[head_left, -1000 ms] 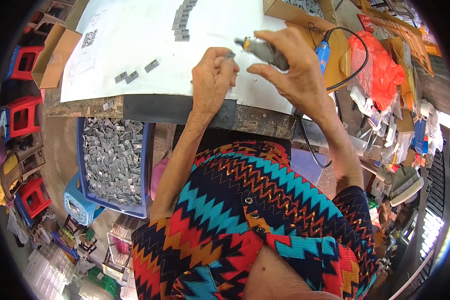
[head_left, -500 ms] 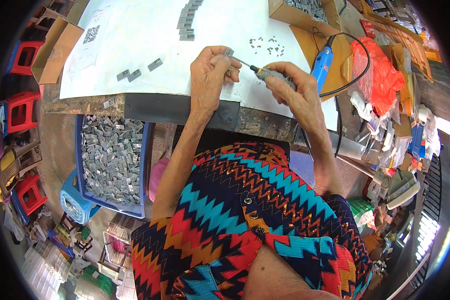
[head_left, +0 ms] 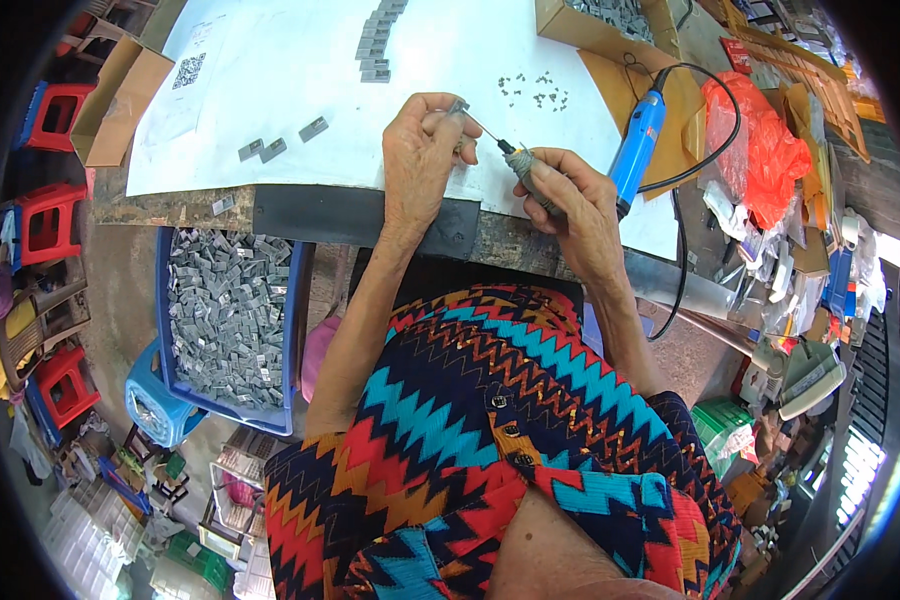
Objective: Assembling small hardware parts using a handheld electric screwdriver at a workbench.
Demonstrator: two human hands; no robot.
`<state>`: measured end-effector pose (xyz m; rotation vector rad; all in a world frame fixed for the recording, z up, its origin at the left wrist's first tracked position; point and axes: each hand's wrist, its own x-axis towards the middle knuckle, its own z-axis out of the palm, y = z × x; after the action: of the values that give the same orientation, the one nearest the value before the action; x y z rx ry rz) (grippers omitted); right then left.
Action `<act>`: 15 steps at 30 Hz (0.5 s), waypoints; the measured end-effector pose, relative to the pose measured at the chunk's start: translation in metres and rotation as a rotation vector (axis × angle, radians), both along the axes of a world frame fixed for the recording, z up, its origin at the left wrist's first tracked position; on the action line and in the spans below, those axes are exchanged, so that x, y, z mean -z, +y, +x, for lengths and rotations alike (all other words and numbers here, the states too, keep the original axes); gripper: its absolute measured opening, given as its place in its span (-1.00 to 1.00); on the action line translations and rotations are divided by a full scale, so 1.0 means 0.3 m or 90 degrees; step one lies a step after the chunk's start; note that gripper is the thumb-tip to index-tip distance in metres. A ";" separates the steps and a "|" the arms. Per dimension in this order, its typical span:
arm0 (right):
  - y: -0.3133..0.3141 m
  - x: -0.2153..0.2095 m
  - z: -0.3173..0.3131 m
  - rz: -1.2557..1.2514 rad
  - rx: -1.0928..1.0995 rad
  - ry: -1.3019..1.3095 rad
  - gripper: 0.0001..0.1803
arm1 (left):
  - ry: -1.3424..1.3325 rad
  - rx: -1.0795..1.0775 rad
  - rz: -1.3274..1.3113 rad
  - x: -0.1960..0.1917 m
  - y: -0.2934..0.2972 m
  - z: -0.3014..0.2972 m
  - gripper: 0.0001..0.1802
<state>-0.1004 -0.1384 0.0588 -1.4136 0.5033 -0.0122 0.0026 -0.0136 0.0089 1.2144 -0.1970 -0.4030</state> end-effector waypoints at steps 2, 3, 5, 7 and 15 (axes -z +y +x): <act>0.002 0.008 -0.001 0.033 0.002 -0.014 -0.65 | -0.006 0.008 0.006 0.000 0.002 -0.001 -0.79; 0.003 0.009 -0.001 0.033 0.001 -0.015 -0.65 | -0.007 0.007 0.006 0.003 0.002 -0.002 -0.79; 0.007 0.010 -0.002 0.060 0.009 -0.012 -0.65 | -0.018 0.008 0.003 0.008 0.001 -0.002 -0.79; 0.003 0.015 -0.002 0.066 0.006 -0.018 -0.65 | -0.019 0.002 0.012 -0.003 -0.002 -0.004 -0.80; 0.023 0.017 -0.015 0.247 0.024 -0.016 -0.68 | -0.031 -0.024 0.009 0.003 -0.006 -0.013 -0.83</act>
<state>-0.1049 -0.1316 0.0538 -1.0234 0.4820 0.0358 -0.0014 -0.0154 0.0080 1.2407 -0.2133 -0.3420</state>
